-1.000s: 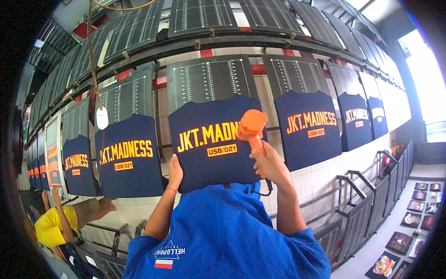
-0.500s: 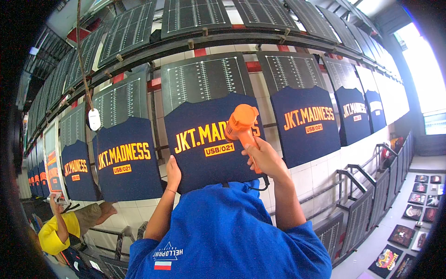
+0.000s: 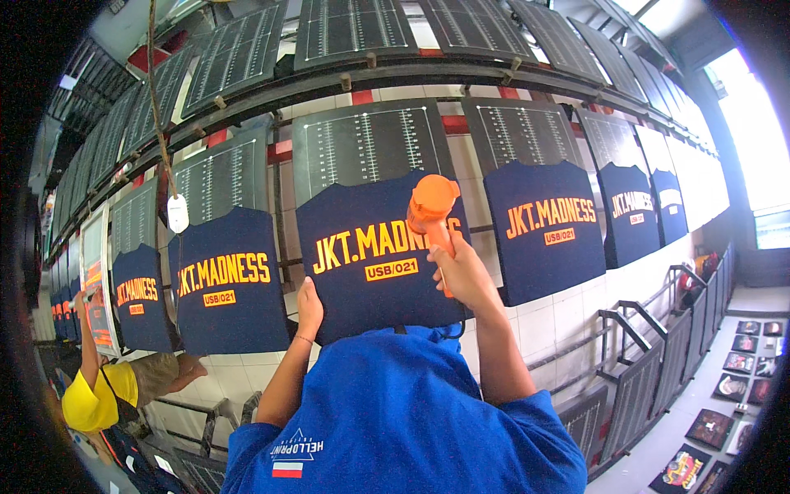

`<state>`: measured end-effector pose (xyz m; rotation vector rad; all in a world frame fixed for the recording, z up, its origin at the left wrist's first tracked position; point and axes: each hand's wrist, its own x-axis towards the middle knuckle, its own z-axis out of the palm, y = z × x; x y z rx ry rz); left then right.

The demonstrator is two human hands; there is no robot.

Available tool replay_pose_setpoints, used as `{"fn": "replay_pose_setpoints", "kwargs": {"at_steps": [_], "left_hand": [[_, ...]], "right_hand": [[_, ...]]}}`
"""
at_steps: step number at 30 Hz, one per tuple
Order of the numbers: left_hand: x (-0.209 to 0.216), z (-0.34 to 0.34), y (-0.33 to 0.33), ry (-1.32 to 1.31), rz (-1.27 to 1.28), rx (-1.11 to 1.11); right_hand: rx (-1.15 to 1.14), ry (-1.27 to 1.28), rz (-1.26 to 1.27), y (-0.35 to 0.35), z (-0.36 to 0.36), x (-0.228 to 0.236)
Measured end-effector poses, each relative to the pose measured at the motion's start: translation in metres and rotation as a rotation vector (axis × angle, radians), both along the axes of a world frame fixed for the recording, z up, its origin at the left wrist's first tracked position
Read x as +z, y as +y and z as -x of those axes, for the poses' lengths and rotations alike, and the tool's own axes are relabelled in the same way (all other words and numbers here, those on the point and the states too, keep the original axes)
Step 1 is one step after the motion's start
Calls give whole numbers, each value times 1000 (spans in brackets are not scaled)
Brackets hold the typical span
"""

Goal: The person uses a heat gun to dry ink on t shirts positioned on a rack, moving between shirts and smoothing the fabric by hand.

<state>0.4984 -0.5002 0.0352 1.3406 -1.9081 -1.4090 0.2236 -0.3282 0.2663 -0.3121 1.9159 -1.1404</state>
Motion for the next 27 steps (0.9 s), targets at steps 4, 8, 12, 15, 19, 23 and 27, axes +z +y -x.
{"fn": "replay_pose_setpoints", "kwargs": {"at_steps": [4,8,12,15,19,23,27], "left_hand": [[3,1,2,-38,14,4],[5,4,2,-33,19,3],[5,4,3,-68,59,12],[-8,-2,1,-137,50,24],[0,-2,1,-157,18,25],[0,-2,2,-107,-8,43],[-8,-5,2,-46,-17,27]], "right_hand": [[10,-100,52,2,15,-5],[-24,3,76,-4,10,-7],[-6,-94,121,0,25,-11],[-9,-83,139,-6,18,-10],[63,-147,134,-9,22,-11],[63,-86,117,-20,4,-12],[68,-119,102,-27,-1,-10]]}}
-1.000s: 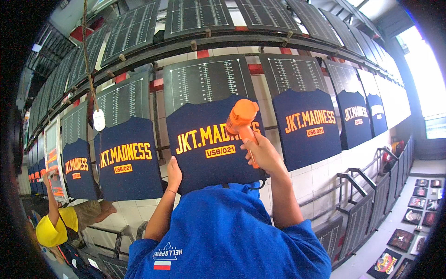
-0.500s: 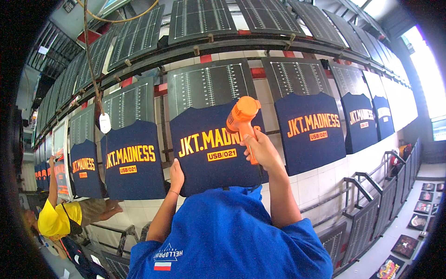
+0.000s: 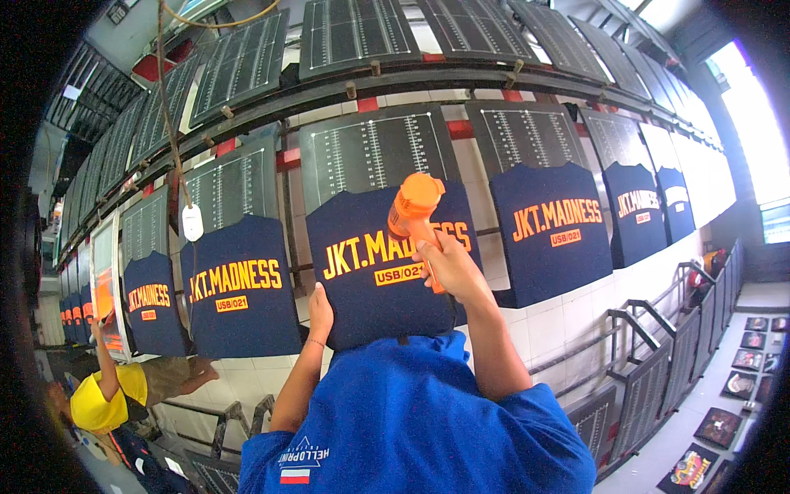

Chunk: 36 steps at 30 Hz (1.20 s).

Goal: The person uses a heat gun to dry ink on t shirts positioned on a rack, moving between shirts and smoothing the fabric by hand.

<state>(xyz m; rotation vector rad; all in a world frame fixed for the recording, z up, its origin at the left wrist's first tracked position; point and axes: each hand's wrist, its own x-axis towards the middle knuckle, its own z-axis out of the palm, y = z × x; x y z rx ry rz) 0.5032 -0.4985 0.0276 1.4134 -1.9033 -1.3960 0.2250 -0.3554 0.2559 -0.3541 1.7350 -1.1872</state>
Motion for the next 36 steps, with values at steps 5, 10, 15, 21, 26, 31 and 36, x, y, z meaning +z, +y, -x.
{"fn": "replay_pose_setpoints", "kwargs": {"at_steps": [5,10,15,21,26,31,36], "left_hand": [[-2,-2,-9,108,-154,-87],[-15,-13,-19,52,-68,-227],[-18,-16,-26,75,-123,-296],[-23,-21,-24,81,-113,-259],[-2,-14,-22,94,-118,-243],[-6,-18,-21,-36,31,-174],[90,-4,-31,-10,401,-110]], "right_hand": [[-70,114,-50,-18,-22,2],[-137,179,-72,-26,-36,-2],[-160,161,-88,-23,-36,7],[-125,98,-79,-7,-34,10],[-87,103,-126,7,-38,12],[-53,119,-160,14,-44,16],[-103,99,-99,26,-46,11]]}}
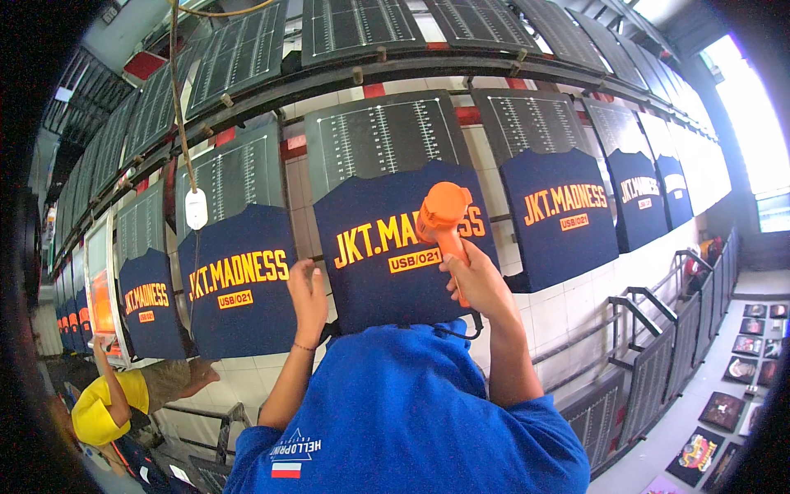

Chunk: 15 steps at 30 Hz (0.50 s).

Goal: The person uses a heat gun to dry ink on t shirts positioned on a rack, moving between shirts and smoothing the fabric by hand.

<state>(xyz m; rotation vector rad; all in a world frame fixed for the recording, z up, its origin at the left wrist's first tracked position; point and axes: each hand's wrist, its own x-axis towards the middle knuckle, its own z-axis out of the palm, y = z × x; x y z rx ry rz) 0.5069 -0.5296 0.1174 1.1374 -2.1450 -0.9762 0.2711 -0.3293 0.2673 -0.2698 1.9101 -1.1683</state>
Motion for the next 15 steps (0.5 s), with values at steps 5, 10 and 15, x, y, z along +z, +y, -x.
{"fn": "replay_pose_setpoints", "kwargs": {"at_steps": [5,10,15], "left_hand": [[134,15,0,512,-526,-218],[251,23,8,609,52,-855],[297,40,40,850,442,-1010]], "right_hand": [[-7,-54,-10,7,2,-2],[14,-33,-25,4,-4,-1],[84,-55,-1,-3,-8,-7]]}}
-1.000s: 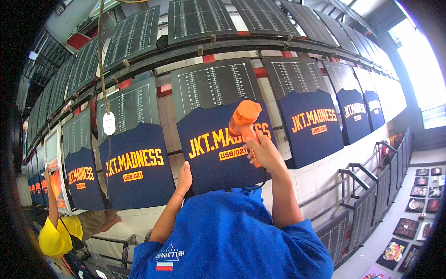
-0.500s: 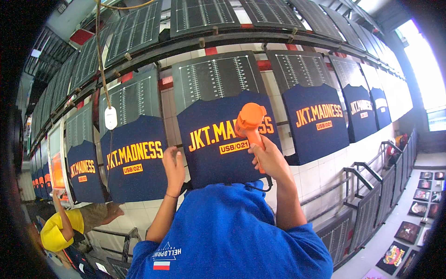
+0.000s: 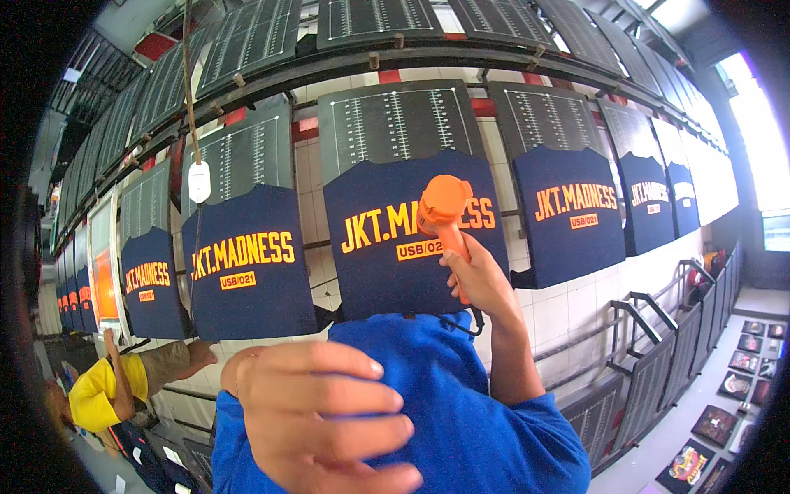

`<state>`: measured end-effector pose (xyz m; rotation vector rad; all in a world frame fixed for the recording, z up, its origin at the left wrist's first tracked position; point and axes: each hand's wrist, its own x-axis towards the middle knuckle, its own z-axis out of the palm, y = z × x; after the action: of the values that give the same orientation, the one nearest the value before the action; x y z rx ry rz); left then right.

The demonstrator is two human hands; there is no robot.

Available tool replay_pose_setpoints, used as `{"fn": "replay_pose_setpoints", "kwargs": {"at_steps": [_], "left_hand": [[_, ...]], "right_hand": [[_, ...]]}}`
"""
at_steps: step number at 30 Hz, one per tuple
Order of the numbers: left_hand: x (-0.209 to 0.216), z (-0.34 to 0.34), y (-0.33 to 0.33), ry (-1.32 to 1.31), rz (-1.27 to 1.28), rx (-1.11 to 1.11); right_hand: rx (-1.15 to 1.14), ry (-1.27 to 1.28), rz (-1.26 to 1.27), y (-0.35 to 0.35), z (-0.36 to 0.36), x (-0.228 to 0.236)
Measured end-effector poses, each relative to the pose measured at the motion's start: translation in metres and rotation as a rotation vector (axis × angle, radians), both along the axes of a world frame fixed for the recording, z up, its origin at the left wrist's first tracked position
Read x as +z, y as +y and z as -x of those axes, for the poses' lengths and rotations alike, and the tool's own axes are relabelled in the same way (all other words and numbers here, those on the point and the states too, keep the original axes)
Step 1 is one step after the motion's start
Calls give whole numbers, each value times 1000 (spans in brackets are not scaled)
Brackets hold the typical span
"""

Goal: The person uses a heat gun to dry ink on t shirts positioned on a rack, moving between shirts and smoothing the fabric by hand.

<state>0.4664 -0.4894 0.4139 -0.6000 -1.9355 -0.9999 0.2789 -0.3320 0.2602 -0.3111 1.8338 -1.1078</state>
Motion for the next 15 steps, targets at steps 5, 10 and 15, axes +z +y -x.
{"fn": "replay_pose_setpoints", "kwargs": {"at_steps": [5,10,15], "left_hand": [[19,6,6,135,-30,148],[0,-4,-25,-32,-327,28],[-97,1,-52,-387,-620,332]], "right_hand": [[38,35,12,-10,2,3],[-4,61,24,-21,13,-5],[22,72,82,-39,25,-6]]}}
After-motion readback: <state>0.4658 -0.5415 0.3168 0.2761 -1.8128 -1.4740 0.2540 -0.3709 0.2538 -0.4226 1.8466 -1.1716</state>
